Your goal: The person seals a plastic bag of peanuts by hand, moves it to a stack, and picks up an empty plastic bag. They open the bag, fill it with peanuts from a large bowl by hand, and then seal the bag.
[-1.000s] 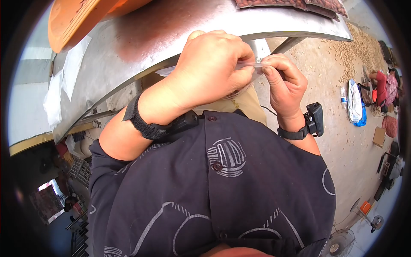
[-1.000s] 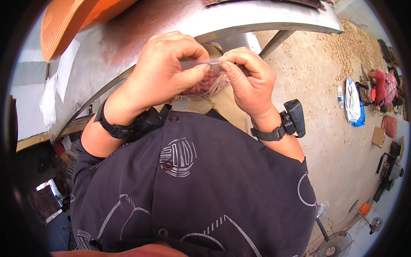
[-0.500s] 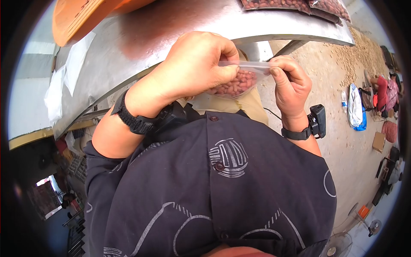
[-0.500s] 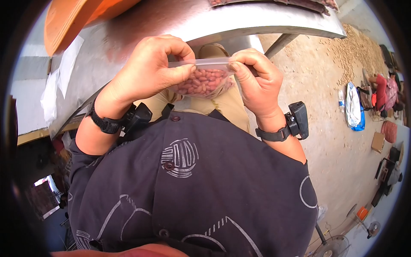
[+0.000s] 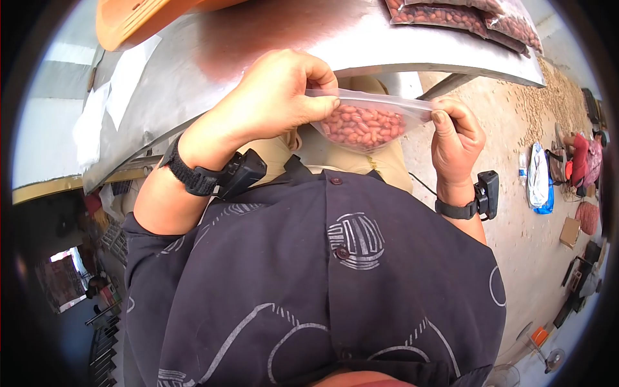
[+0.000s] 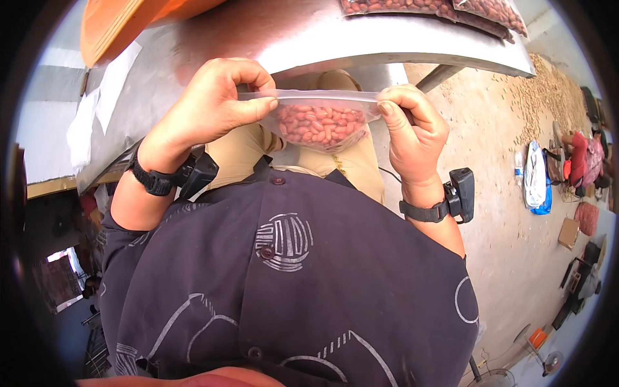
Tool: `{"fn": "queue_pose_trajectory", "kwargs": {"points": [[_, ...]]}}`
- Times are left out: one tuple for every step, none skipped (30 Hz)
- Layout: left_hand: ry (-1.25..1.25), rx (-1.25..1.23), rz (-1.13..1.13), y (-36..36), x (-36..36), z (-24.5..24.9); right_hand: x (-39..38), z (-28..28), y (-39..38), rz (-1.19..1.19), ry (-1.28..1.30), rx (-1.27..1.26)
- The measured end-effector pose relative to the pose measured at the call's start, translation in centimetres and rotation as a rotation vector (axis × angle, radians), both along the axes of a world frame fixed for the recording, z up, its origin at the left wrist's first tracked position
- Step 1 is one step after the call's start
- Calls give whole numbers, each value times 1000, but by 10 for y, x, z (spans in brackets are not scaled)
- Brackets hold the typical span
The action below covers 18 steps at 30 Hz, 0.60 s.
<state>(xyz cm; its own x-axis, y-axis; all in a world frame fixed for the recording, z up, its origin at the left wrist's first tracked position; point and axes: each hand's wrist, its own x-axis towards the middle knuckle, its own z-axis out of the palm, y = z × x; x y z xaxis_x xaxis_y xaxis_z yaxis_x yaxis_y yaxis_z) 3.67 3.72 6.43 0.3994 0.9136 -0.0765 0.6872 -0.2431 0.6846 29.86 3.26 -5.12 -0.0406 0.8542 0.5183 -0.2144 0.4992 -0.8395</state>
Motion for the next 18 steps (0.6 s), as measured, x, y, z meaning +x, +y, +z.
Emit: {"fn": "queue_pose_trajectory", "kwargs": {"points": [[-9, -6, 0, 0, -3, 0, 1, -1, 1, 6, -2, 6], [-18, -12, 1, -1, -5, 1, 1, -1, 2, 2, 5, -3], [-26, -17, 1, -1, -8, 2, 2, -1, 1, -3, 13, -12], [-42, -25, 10, -2, -12, 2, 2, -1, 1, -8, 21, -21], [-58, -33, 18, -2, -15, 1, 2, -2, 2, -7, 19, -18], [-74, -42, 26, -2, -19, 0, 3, -3, 3, -6, 18, -15], [-72, -42, 36, -3, -22, 0, 3, -4, 3, -6, 17, -12], [-71, -43, 45, -3, -24, 0, 4, -4, 4, -9, 18, -10], [-70, -43, 54, -4, -26, -1, 4, -4, 5, -13, 18, -8], [-85, -42, 55, -5, -27, -1, 4, -4, 5, -16, 19, -6], [-101, -41, 56, -5, -30, -1, 4, -4, 5, -15, 28, -14], [-117, -40, 58, -5, -32, -1, 4, -4, 4, -14, 37, -23], [-133, -33, 67, -5, -34, -2, 4, -4, 4, -13, 45, -31], [-149, -26, 77, -6, -36, -5, 4, -5, 4, -14, 48, -34], [-166, -19, 86, -6, -38, -6, 4, -5, 4, -16, 49, -37], [-166, -28, 97, -7, -39, -5, 5, -6, 4, -18, 51, -39], [-167, -38, 108, -8, -41, -5, 4, -6, 5, -18, 54, -43], [-168, -48, 118, -8, -42, -5, 4, -6, 5, -18, 56, -48]]}}
